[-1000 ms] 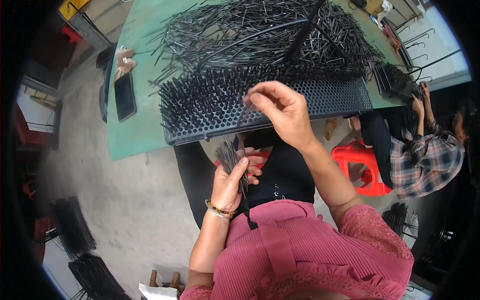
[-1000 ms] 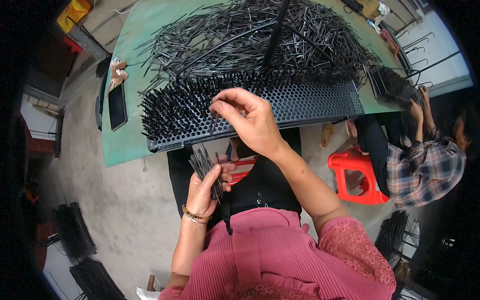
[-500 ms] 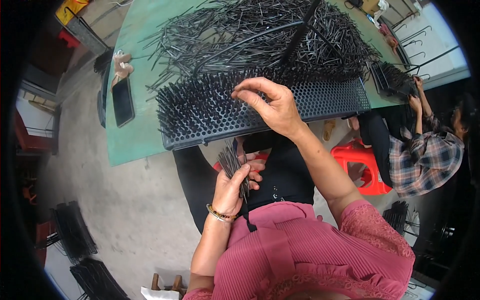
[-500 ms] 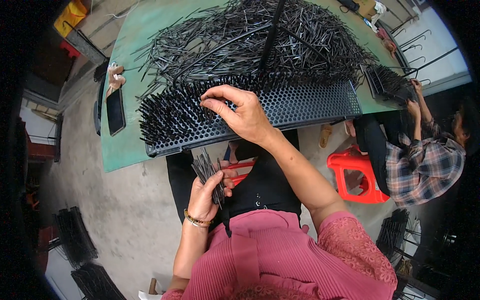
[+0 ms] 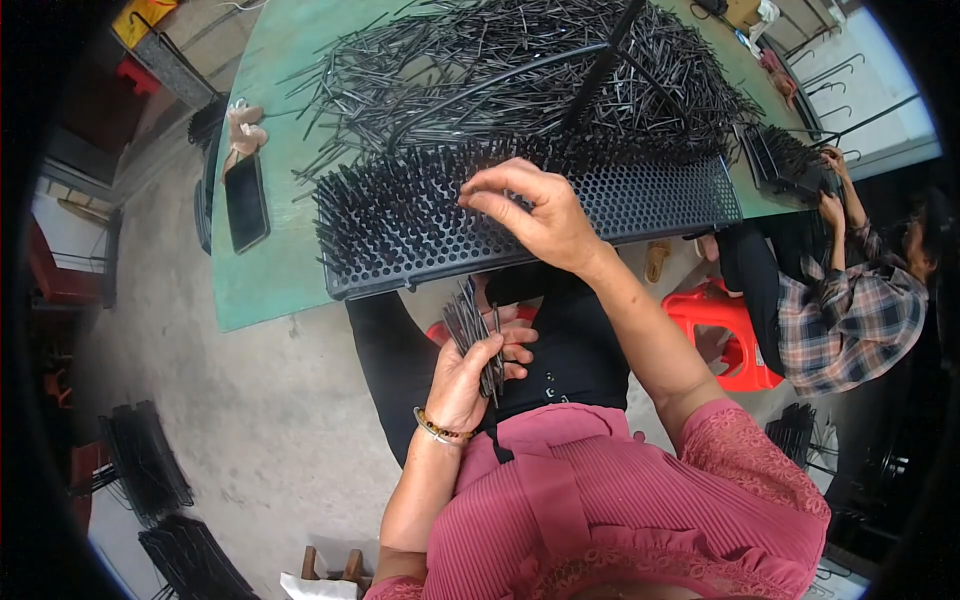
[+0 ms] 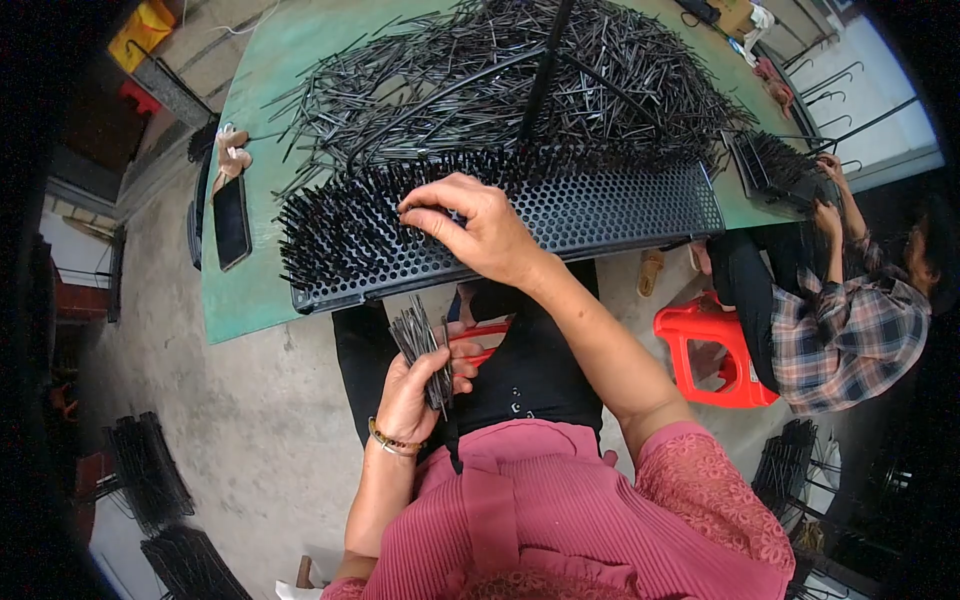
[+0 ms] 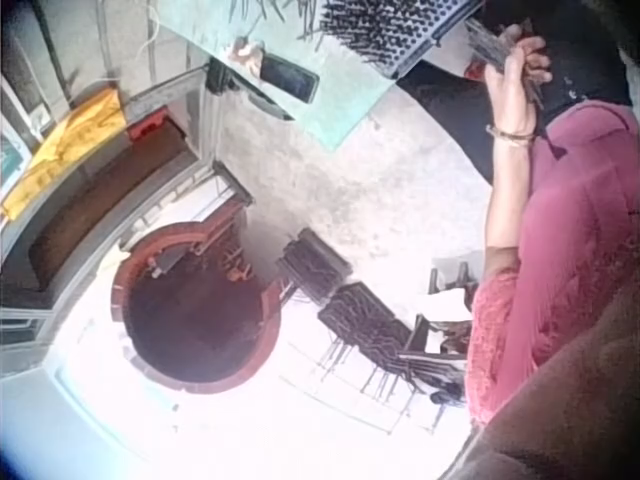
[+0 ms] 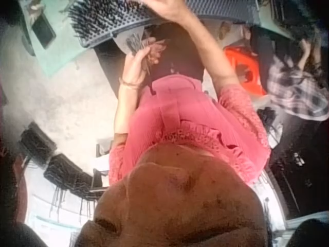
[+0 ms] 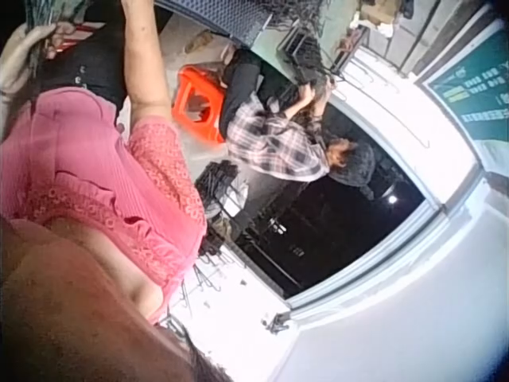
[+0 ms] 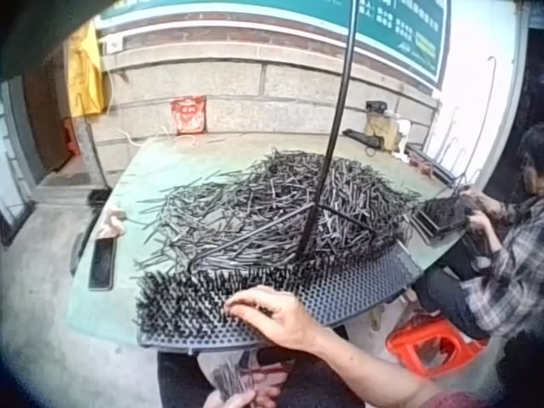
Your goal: Inserting individual metal wires into a perforated plate to assemble industrial brush components.
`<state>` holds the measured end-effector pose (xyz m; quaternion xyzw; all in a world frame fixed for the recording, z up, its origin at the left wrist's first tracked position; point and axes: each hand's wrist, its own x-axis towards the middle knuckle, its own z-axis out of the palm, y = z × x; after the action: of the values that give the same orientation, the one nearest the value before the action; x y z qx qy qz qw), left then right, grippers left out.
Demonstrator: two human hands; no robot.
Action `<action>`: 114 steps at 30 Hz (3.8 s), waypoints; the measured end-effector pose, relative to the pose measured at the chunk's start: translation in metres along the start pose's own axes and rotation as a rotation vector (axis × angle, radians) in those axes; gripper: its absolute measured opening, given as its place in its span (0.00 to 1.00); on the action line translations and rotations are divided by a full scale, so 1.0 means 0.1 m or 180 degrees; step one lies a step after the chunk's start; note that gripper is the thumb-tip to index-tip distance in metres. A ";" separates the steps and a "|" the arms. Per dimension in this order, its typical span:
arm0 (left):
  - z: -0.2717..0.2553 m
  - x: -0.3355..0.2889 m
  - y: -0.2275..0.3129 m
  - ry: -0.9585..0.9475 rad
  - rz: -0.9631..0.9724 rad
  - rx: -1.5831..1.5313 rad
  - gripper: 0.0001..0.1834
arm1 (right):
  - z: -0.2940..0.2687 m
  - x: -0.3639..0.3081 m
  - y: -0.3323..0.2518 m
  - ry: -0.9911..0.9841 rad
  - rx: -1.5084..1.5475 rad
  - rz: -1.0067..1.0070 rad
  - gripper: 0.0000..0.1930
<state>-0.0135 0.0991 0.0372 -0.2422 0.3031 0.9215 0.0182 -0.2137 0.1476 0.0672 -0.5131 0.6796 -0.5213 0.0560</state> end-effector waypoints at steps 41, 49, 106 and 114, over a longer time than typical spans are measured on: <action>-0.03 -0.06 0.19 -0.0134 0.0378 -0.0320 0.18 | 0.08 -0.36 -0.49 -0.1327 0.0267 0.0919 0.11; -0.01 -0.14 0.21 -0.0487 0.0023 -0.0009 0.22 | 0.17 -0.43 -0.26 -0.1038 0.1694 0.1933 0.13; -0.12 -0.07 0.03 0.0041 0.0101 -0.0012 0.21 | 0.31 -0.02 -0.17 0.0776 -0.0711 -0.0968 0.12; -0.12 -0.08 0.04 0.0039 0.0113 -0.0012 0.21 | 0.31 -0.01 -0.13 0.0552 -0.0583 -0.1036 0.12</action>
<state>-0.0021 0.0899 0.0351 -0.2425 0.3057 0.9207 -0.0004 -0.1860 0.1293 0.0625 -0.5723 0.6345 -0.5017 -0.1346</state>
